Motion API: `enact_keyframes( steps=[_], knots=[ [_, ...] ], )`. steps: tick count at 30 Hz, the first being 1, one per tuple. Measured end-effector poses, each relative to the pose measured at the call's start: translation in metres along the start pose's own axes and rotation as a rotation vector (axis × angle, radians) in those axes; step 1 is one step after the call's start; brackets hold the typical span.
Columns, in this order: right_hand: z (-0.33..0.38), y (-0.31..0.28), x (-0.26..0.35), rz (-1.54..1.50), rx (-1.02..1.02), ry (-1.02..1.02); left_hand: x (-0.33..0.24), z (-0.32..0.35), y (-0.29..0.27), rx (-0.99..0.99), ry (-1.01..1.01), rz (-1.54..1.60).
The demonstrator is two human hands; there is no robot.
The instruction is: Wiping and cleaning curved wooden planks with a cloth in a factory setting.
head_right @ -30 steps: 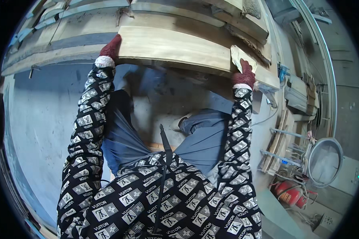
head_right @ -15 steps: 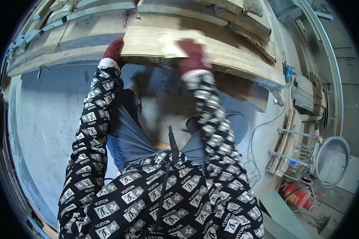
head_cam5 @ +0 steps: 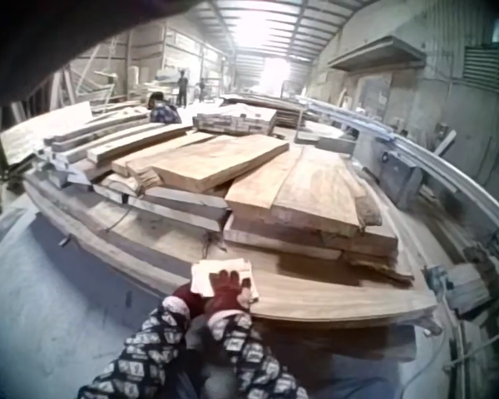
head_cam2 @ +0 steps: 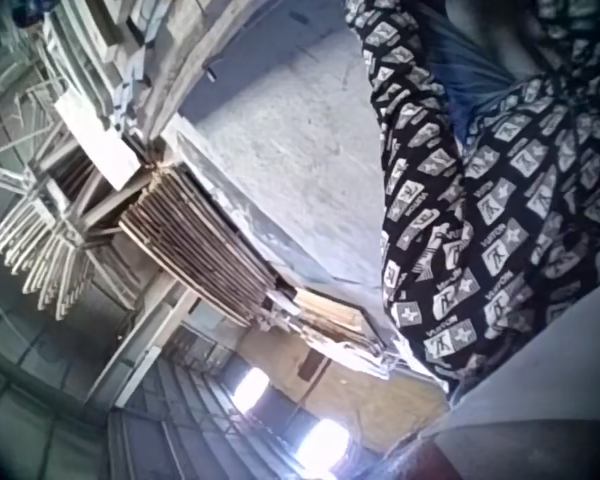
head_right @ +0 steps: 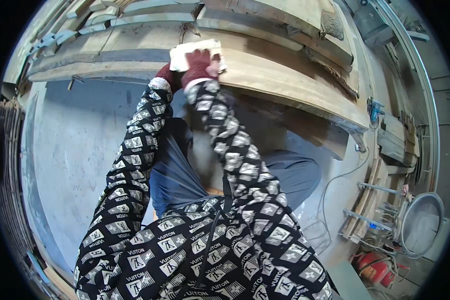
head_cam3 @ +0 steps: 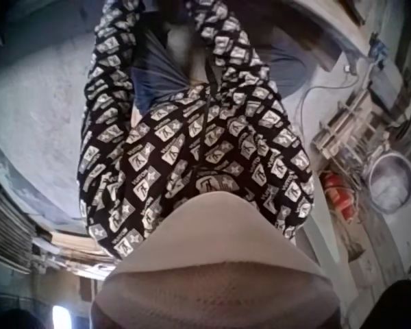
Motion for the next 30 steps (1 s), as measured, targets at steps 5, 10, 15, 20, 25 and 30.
enact_keyframes(
  steps=[5,10,15,20,25,30],
  knots=[
    [-0.018,0.040,-0.111,0.000,0.198,0.141,-0.038,-0.004,0.037,0.092,0.371,-0.482],
    [0.155,-0.068,-0.341,-0.217,-0.531,0.033,0.015,-0.024,0.011,0.003,-0.084,0.230],
    [0.160,-0.078,-0.353,0.113,-0.747,0.157,0.019,-0.045,0.028,0.021,-0.127,0.311],
    [0.067,-0.033,-0.094,0.219,-0.632,-0.088,0.039,-0.065,0.035,0.045,-0.085,0.279],
    [0.050,-0.013,-0.105,-0.253,-0.142,-0.110,-0.002,-0.045,0.058,0.016,0.432,-0.603],
    [0.151,-0.078,-0.311,-0.403,-0.505,0.096,-0.029,-0.011,0.042,0.036,0.400,-0.668]
  ],
)
Point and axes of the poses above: each hand's wrist, its own z-axis away from the middle knuckle, its own y-axis out of the palm, x = y × z, the point moved 9 cm from there along -z, towards the middle knuckle, and after that the axes turned 6 degrees about -z, right-handed, at the moved point
